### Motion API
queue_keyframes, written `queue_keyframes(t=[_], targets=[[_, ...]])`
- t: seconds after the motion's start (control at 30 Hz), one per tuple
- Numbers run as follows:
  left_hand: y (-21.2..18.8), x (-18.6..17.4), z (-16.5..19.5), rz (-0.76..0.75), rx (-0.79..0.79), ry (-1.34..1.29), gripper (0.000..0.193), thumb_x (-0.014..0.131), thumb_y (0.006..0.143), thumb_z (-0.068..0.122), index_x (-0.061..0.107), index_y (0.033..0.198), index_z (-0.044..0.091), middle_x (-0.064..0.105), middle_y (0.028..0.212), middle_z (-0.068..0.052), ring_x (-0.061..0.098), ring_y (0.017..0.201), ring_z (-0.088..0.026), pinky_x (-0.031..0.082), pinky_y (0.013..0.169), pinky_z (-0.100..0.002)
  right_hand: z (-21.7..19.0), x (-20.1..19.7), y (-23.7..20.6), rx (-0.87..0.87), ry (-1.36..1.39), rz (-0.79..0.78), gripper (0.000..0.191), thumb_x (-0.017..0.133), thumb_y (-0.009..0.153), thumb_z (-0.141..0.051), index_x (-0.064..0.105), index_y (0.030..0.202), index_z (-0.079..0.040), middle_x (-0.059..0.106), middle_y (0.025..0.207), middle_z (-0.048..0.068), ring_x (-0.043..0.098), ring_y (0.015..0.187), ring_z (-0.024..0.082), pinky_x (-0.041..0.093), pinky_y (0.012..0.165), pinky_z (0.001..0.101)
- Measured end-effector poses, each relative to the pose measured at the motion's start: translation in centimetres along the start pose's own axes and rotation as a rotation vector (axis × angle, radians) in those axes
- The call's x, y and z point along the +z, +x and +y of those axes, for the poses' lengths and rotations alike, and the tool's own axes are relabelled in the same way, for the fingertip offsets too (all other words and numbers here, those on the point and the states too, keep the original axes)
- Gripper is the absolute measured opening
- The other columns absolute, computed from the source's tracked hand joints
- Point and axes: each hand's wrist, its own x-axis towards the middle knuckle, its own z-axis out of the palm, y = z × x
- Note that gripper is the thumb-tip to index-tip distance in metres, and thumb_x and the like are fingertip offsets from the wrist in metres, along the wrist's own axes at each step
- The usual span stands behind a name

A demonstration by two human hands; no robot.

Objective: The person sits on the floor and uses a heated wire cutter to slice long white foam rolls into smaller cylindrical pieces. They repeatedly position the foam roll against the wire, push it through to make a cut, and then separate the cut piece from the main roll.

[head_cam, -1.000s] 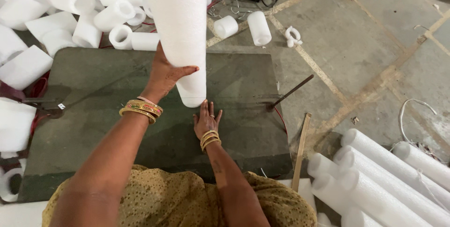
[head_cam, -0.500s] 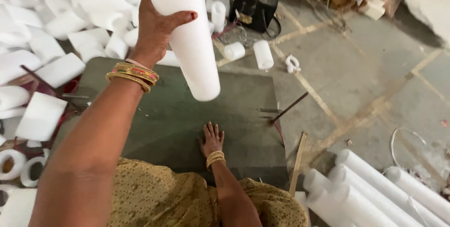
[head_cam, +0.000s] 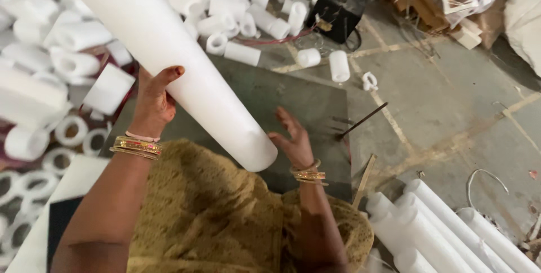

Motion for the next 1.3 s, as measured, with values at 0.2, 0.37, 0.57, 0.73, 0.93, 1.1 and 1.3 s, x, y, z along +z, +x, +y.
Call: queue_keyframes(t=[0.2,0.37,0.57,0.73,0.93,1.1,1.3], targets=[[-5.7,-6.7,-0.2,0.227,-0.08,-0.024,0.089,0.085,0.076,0.022,0.037,0.151,0.01,0.056,0.134,-0.011,0.058,0.127,-0.03,0.057,0.104,-0.05,-6.6,6.7,0.6,0.299,-0.32,-0.63,0.129,0.082,0.063,-0.068,0.027,0.16,-0.004,0.06,0.139,0.024,0.061,0.126,0.037,0.05,0.107,0.0454],[-8.6,-9.0,-1.2,0.416,-0.195,-0.105,0.084,0.082,0.079,0.028,0.042,0.15,0.009,0.058,0.132,-0.01,0.06,0.124,-0.029,0.057,0.102,-0.051,-1.5,9.2,-0.2,0.369,-0.339,-0.794,0.129,0.08,0.057,-0.073,0.036,0.152,0.003,0.062,0.136,0.027,0.066,0.122,0.038,0.051,0.107,0.0444],[-10.0,-9.2,-2.2,0.439,-0.232,-0.075,0.088,0.082,0.075,0.029,0.039,0.15,0.015,0.057,0.133,-0.01,0.057,0.127,-0.03,0.056,0.103,-0.053,2.5,8.7,-1.6,0.326,-0.271,-0.809,0.135,0.094,0.064,-0.062,0.024,0.154,0.011,0.044,0.147,0.033,0.047,0.135,0.044,0.039,0.112,0.0482],[-10.0,-8.9,-2.3,0.468,-0.245,-0.099,0.093,0.083,0.071,0.032,0.038,0.151,0.015,0.056,0.132,-0.009,0.057,0.126,-0.031,0.055,0.104,-0.054,0.8,7.9,-1.6,0.452,-0.228,-0.788,0.126,0.089,0.052,-0.054,0.038,0.152,0.003,0.061,0.138,0.024,0.062,0.127,0.036,0.048,0.111,0.0444],[-9.2,-9.3,-2.2,0.434,-0.237,-0.194,0.091,0.085,0.07,0.034,0.043,0.146,0.009,0.058,0.129,-0.01,0.06,0.124,-0.03,0.056,0.103,-0.053,3.2,7.1,-3.7,0.709,0.141,-0.544,0.117,0.09,0.054,-0.038,0.039,0.152,0.0,0.066,0.135,0.022,0.065,0.124,0.034,0.053,0.105,0.0487],[-8.7,-9.3,-2.5,0.474,-0.264,-0.211,0.09,0.088,0.07,0.036,0.047,0.143,0.005,0.061,0.129,-0.011,0.062,0.123,-0.03,0.055,0.105,-0.051,6.4,6.0,-5.8,0.775,0.618,-0.112,0.103,0.083,0.071,-0.046,0.035,0.15,-0.002,0.067,0.128,0.02,0.069,0.117,0.032,0.063,0.091,0.049],[-8.4,-9.0,-3.0,0.487,-0.285,-0.229,0.082,0.085,0.072,0.035,0.048,0.14,0.009,0.064,0.125,-0.008,0.064,0.122,-0.028,0.056,0.104,-0.052,5.4,5.0,-7.6,0.681,1.028,-0.041,0.088,0.084,0.085,-0.047,0.048,0.143,0.008,0.066,0.122,0.022,0.068,0.11,0.032,0.06,0.089,0.0514]])
